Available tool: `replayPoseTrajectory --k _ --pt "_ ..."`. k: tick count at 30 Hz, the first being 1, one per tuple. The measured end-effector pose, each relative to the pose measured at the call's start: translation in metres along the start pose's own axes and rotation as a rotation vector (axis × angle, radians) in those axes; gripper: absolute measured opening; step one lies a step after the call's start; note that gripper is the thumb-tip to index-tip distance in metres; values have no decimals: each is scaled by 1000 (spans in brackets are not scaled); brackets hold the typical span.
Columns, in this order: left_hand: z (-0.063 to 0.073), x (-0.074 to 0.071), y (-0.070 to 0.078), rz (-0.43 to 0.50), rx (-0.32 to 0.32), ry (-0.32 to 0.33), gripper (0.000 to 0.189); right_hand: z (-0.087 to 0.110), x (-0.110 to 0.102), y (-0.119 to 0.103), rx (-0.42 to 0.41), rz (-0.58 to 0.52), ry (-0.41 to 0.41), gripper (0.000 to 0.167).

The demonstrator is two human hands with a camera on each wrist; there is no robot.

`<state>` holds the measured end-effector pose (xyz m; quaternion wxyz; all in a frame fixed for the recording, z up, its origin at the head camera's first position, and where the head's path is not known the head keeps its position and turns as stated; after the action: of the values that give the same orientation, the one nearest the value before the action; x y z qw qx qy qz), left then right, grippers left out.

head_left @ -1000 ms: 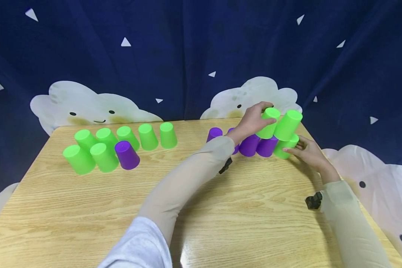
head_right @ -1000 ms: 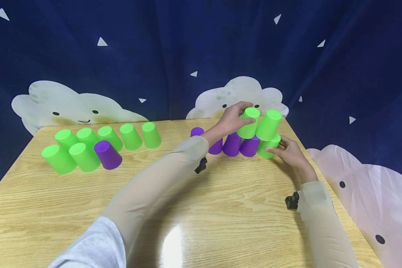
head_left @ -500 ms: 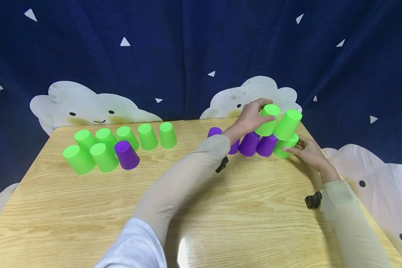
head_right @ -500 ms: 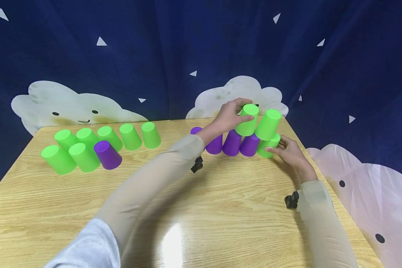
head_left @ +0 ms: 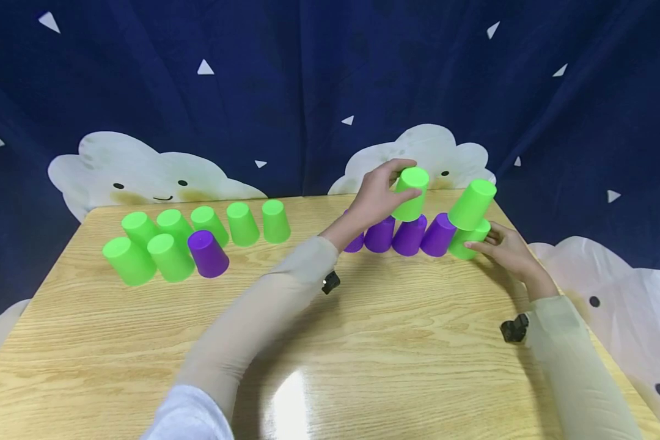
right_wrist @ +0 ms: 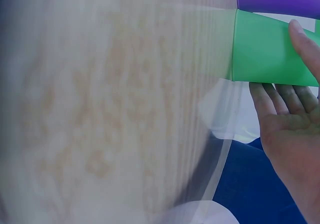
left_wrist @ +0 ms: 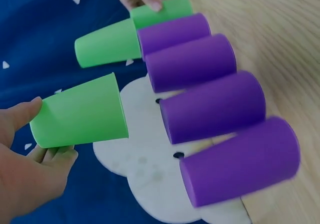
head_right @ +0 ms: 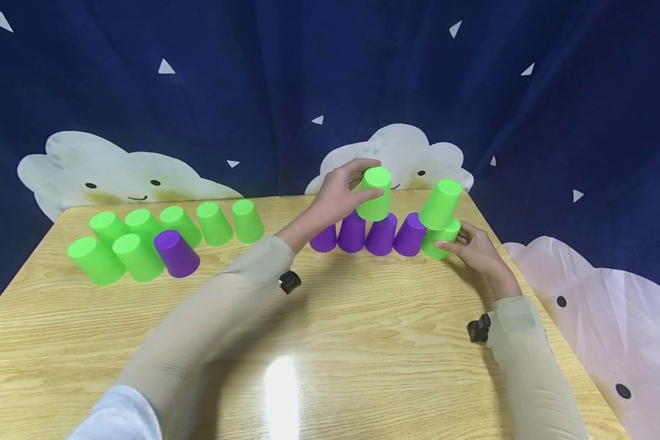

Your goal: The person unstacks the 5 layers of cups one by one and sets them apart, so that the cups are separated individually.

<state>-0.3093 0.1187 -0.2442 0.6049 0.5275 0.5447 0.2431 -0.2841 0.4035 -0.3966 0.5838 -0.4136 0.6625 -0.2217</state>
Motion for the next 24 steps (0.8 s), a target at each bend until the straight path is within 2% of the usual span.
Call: replayPoseTrajectory --k 7,16,19,24 --pt "23 -34 -17 50 -12 54 50 -1 -2 1 -17 -7 14 63" --pt "64 -81 -40 135 -7 123 48 0 0 -7 -11 -24 11 65" --pt "76 -97 -51 135 -26 150 48 1 -1 -6 -5 -16 14 65" --pt "95 -121 -72 85 -58 209 50 1 -2 2 -7 -26 18 68"
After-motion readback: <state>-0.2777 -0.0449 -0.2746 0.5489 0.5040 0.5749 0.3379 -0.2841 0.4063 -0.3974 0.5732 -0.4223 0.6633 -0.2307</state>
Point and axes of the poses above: each hand's wrist, its own z-axis away from the middle knuckle, its own x-axis out of the palm, y = z × x, the point moved 9 cm from there along -z, towards the middle knuckle, and after that the axes turned 15 degrees about -x, right-handed, at the moved point
